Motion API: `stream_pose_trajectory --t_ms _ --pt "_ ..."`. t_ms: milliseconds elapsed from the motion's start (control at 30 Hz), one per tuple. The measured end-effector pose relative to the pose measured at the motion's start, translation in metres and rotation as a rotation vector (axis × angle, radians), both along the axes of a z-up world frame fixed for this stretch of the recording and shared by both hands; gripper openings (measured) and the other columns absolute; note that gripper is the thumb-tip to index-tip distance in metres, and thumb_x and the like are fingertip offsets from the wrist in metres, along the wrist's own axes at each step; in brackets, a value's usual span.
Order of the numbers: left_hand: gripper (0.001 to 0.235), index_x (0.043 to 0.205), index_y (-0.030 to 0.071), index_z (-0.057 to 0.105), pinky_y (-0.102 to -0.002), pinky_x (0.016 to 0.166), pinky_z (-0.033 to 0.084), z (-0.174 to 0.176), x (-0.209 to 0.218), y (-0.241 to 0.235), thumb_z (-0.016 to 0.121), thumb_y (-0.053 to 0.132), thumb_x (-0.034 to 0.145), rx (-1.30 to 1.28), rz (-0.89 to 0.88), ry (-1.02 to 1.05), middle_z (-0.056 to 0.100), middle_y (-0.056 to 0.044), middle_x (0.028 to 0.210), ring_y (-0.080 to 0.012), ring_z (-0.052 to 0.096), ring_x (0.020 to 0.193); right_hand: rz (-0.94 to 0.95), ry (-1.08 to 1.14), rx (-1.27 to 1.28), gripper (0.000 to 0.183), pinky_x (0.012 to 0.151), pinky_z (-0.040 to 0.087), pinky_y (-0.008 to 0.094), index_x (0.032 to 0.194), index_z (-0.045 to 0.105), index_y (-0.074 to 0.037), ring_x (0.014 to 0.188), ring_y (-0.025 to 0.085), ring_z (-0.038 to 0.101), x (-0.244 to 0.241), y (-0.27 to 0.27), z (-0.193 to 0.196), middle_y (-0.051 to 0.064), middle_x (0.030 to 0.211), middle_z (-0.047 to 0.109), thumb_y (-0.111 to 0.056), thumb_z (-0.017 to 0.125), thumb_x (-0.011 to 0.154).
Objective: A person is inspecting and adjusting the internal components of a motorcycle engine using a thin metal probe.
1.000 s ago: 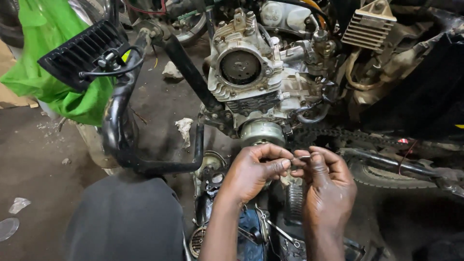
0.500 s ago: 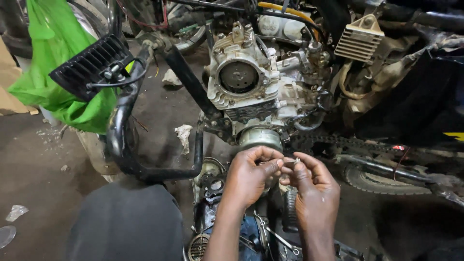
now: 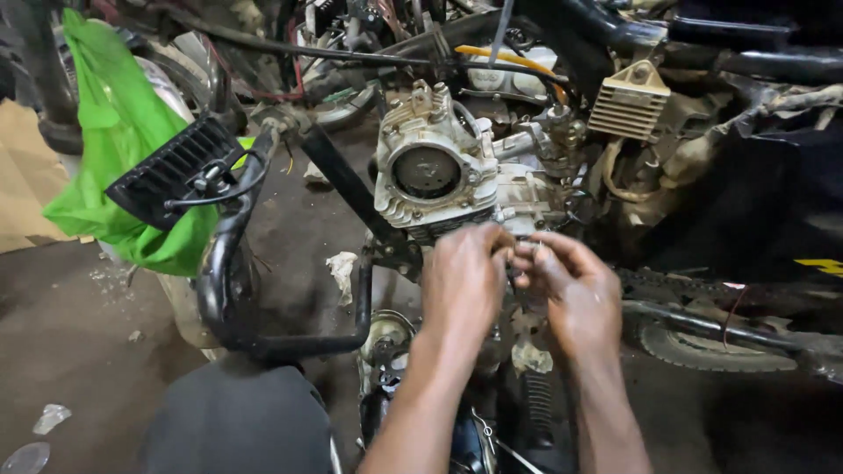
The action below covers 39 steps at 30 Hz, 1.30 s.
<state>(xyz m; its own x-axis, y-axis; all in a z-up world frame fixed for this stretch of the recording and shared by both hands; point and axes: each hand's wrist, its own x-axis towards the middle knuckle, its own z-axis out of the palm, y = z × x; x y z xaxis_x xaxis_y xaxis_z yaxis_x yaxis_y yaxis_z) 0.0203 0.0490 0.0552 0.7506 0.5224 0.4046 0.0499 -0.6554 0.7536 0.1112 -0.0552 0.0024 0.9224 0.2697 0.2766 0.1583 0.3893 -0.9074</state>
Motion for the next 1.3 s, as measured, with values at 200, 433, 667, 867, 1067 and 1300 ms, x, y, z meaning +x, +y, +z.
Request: stream_pose_trajectory --t_ms 200,433,667,867,1067,1300 --pt "0.026 0.082 0.007 0.079 -0.055 0.083 0.055 0.032 0.045 -0.004 0.054 0.015 0.085 0.23 0.015 0.053 0.075 -0.019 0.085 -0.0427 0.07 0.091 -0.169 -0.148 -0.036 0.02 0.069 0.066 0.027 0.117 0.071 0.001 0.083 0.017 0.074 0.028 0.013 0.011 0.016 0.098 0.073 0.001 0.061 0.1" --pt "0.029 0.075 0.016 0.082 -0.043 0.099 0.051 0.037 0.128 0.027 0.058 0.017 0.09 1.015 -0.082 0.007 0.076 -0.011 0.065 -0.0316 0.078 0.078 -0.396 -0.221 0.068 0.019 0.065 0.062 0.028 0.113 0.074 -0.003 0.078 0.013 0.071 0.043 0.028 -0.009 0.011 0.09 0.073 0.006 0.066 0.098" --pt "0.025 0.077 0.012 0.08 -0.055 0.08 0.06 0.057 0.138 0.034 0.056 0.019 0.082 0.871 -0.249 0.14 0.077 -0.013 0.073 -0.0349 0.078 0.083 -0.427 -0.262 0.151 0.019 0.072 0.066 0.033 0.111 0.075 0.001 0.085 0.015 0.069 0.045 0.034 -0.004 0.017 0.091 0.072 0.01 0.067 0.096" --pt "0.026 0.08 0.009 0.079 -0.055 0.072 0.062 0.058 0.137 0.037 0.055 0.018 0.081 0.884 -0.274 0.152 0.076 -0.015 0.075 -0.0374 0.077 0.083 -0.479 -0.314 0.135 0.019 0.069 0.067 0.032 0.111 0.076 0.001 0.08 0.014 0.069 0.045 0.034 -0.004 0.017 0.09 0.072 0.009 0.069 0.095" --pt "0.028 0.085 0.004 0.079 -0.055 0.072 0.061 0.057 0.137 0.038 0.054 0.016 0.084 0.906 -0.273 0.17 0.076 -0.018 0.077 -0.0403 0.077 0.085 -0.548 -0.358 0.062 0.018 0.064 0.064 0.034 0.111 0.075 0.002 0.073 0.014 0.067 0.038 0.032 0.001 0.014 0.088 0.072 0.007 0.07 0.095" --pt "0.025 0.079 0.008 0.079 -0.052 0.066 0.062 0.045 0.149 0.044 0.055 0.013 0.082 1.025 -0.282 0.132 0.076 -0.016 0.073 -0.038 0.077 0.079 -0.609 -0.386 -0.043 0.019 0.062 0.062 0.032 0.108 0.078 -0.004 0.07 0.016 0.074 0.041 0.034 -0.005 0.012 0.086 0.076 0.005 0.072 0.093"
